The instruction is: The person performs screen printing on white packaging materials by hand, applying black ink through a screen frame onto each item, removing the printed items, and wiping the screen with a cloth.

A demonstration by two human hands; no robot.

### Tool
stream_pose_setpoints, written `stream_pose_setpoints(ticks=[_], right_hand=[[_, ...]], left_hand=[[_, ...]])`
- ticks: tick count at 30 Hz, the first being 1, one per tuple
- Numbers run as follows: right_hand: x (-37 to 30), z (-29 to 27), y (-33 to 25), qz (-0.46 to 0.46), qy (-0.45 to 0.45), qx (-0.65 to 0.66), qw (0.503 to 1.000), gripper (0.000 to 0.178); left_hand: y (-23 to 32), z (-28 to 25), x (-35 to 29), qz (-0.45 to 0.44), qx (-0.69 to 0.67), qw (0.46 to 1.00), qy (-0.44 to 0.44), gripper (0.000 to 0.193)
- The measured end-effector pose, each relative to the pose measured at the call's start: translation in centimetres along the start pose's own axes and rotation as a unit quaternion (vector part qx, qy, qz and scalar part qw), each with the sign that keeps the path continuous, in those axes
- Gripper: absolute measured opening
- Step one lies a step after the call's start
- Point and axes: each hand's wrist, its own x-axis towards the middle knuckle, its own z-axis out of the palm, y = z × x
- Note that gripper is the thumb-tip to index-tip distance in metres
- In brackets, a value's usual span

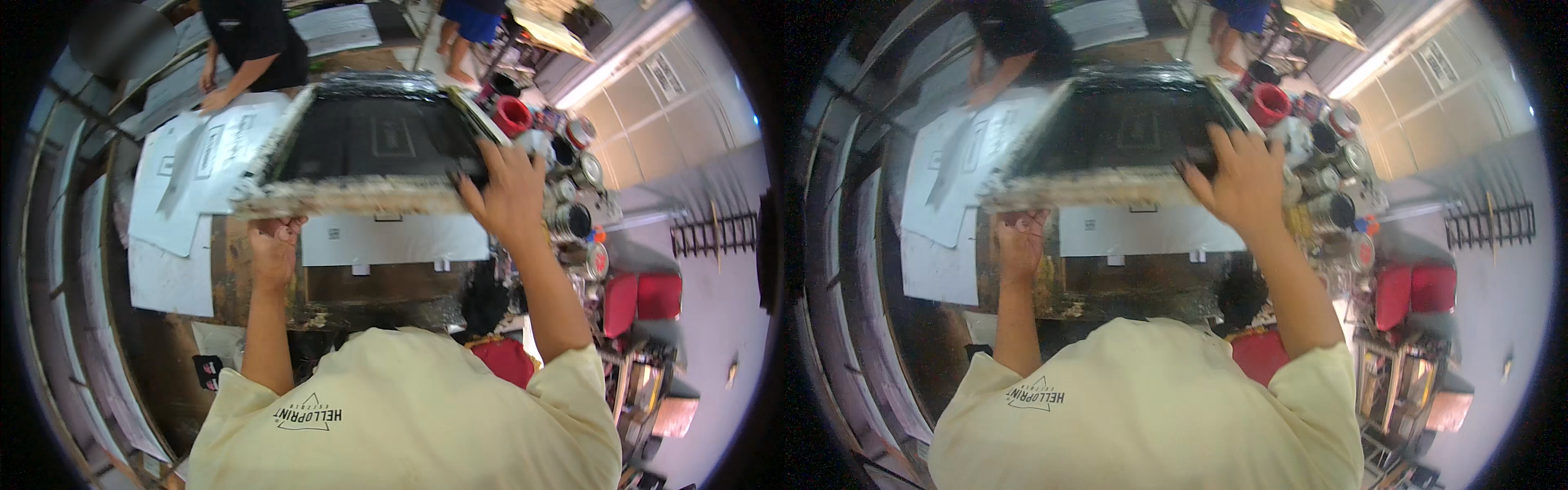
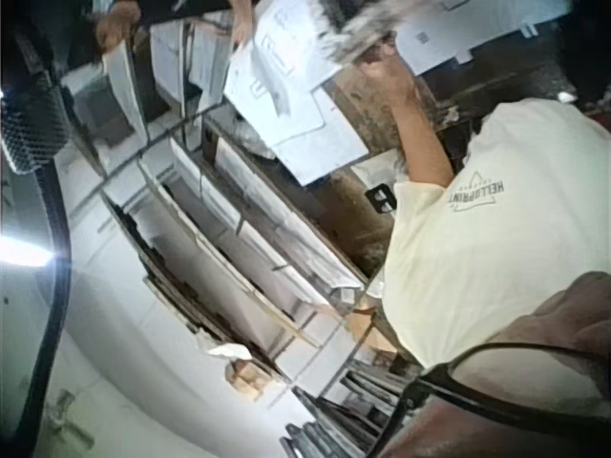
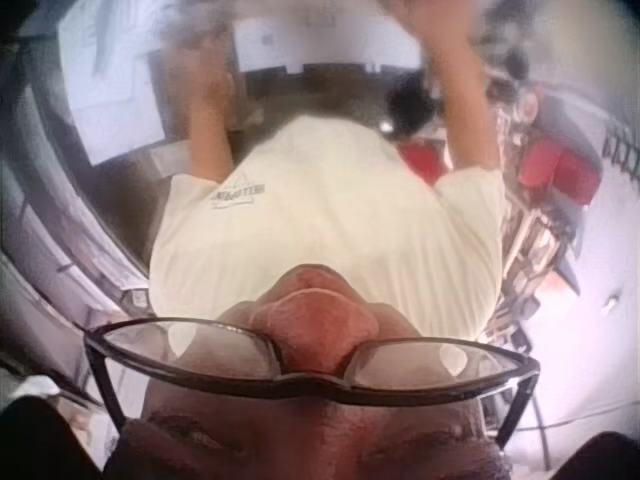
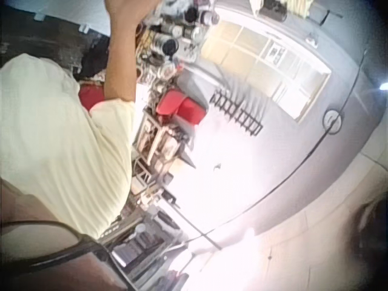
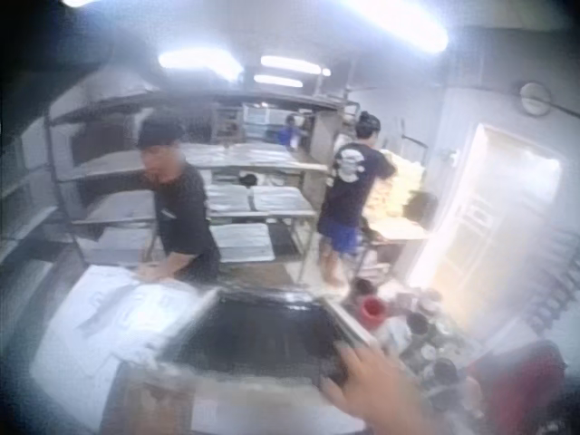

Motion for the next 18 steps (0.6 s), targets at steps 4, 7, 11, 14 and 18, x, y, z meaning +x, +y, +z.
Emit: stream_pose_setpoints(ticks=[4, 7, 11, 14, 18], right_hand=[[-2.9, 0.7, -2.0, 0.035, -0.096, -0.011, 0.995, 0.068], [-5.0, 1.2, -2.5, 0.024, -0.194, 0.023, 0.981, 0.077], [-5.6, 2.2, -1.1, -0.001, -0.300, 0.146, 0.943, 0.075], [-8.1, 5.6, 1.8, -0.032, -0.381, 0.182, 0.906, 0.063], [-8.0, 6.8, 2.0, 0.077, -0.381, 0.240, 0.890, 0.051]], left_hand=[[3.3, -0.2, -1.7, -0.073, 0.266, 0.955, 0.112, 0.067], [3.2, -1.8, -3.0, -0.119, 0.365, 0.916, 0.112, 0.079], [1.2, -6.3, -4.7, -0.142, 0.507, 0.847, 0.076, 0.095], [1.8, -5.9, -5.0, -0.161, 0.556, 0.815, 0.019, 0.092], [-3.2, -10.4, -7.3, -0.136, 0.613, 0.777, 0.044, 0.087]])
